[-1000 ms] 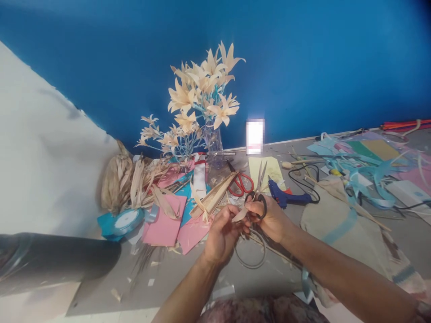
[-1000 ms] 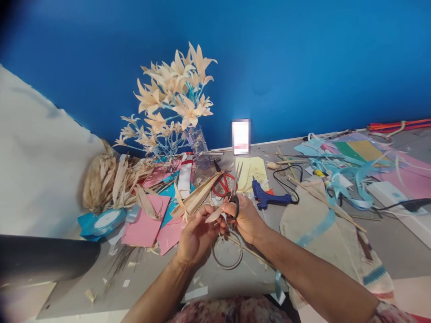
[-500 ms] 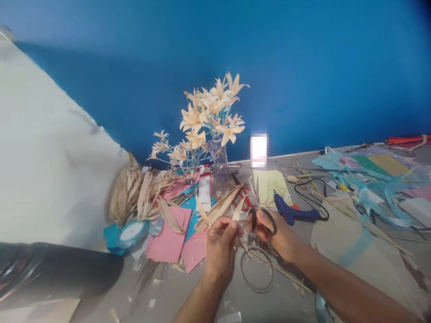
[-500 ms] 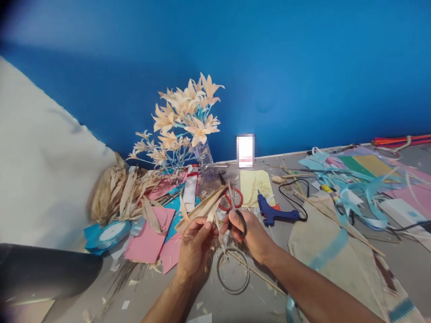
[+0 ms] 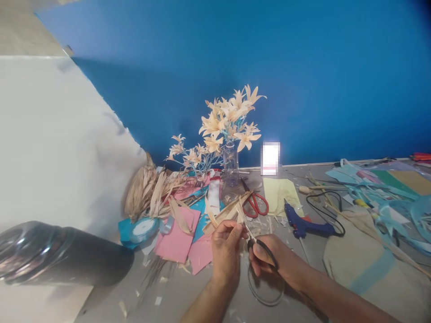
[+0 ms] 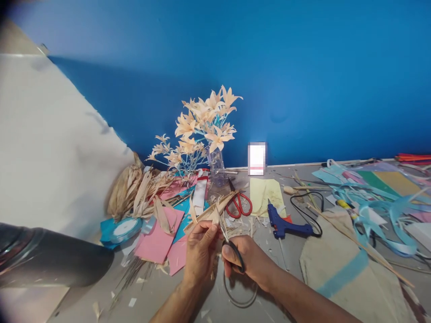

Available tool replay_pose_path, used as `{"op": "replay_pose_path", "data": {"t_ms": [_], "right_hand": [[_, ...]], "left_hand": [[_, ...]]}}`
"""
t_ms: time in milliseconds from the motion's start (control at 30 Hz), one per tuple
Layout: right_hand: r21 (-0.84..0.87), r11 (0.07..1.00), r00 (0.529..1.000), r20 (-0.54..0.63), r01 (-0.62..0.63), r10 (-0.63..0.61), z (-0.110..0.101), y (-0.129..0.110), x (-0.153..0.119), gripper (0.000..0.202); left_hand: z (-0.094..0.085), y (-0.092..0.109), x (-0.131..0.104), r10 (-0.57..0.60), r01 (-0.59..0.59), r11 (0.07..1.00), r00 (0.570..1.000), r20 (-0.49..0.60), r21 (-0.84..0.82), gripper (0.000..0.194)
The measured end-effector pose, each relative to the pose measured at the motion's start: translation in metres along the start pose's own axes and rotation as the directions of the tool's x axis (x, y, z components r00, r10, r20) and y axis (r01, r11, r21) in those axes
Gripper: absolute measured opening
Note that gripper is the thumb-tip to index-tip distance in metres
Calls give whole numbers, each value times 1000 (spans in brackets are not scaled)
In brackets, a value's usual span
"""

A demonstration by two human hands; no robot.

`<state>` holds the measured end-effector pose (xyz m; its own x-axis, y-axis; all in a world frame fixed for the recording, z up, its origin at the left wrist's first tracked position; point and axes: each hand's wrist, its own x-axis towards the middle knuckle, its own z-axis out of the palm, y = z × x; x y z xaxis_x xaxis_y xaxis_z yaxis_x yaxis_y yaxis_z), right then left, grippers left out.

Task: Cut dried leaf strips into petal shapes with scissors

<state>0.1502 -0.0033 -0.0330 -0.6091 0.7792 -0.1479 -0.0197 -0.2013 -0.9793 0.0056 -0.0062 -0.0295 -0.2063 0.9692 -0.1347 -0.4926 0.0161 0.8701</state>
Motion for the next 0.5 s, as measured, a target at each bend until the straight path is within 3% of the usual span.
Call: {"op": "replay_pose_path", "data": {"t_ms": [300, 500], "right_hand": [[-89, 996, 1000, -15, 11, -12, 1, -11, -1, 78], [-15, 1000, 1000, -3, 2, -2, 1, -7, -1, 76]], "left_hand": [[2, 2, -2, -38, 44, 995, 997, 71, -89, 26], [1, 0, 0, -89, 97, 984, 994, 58, -148, 25]]}}
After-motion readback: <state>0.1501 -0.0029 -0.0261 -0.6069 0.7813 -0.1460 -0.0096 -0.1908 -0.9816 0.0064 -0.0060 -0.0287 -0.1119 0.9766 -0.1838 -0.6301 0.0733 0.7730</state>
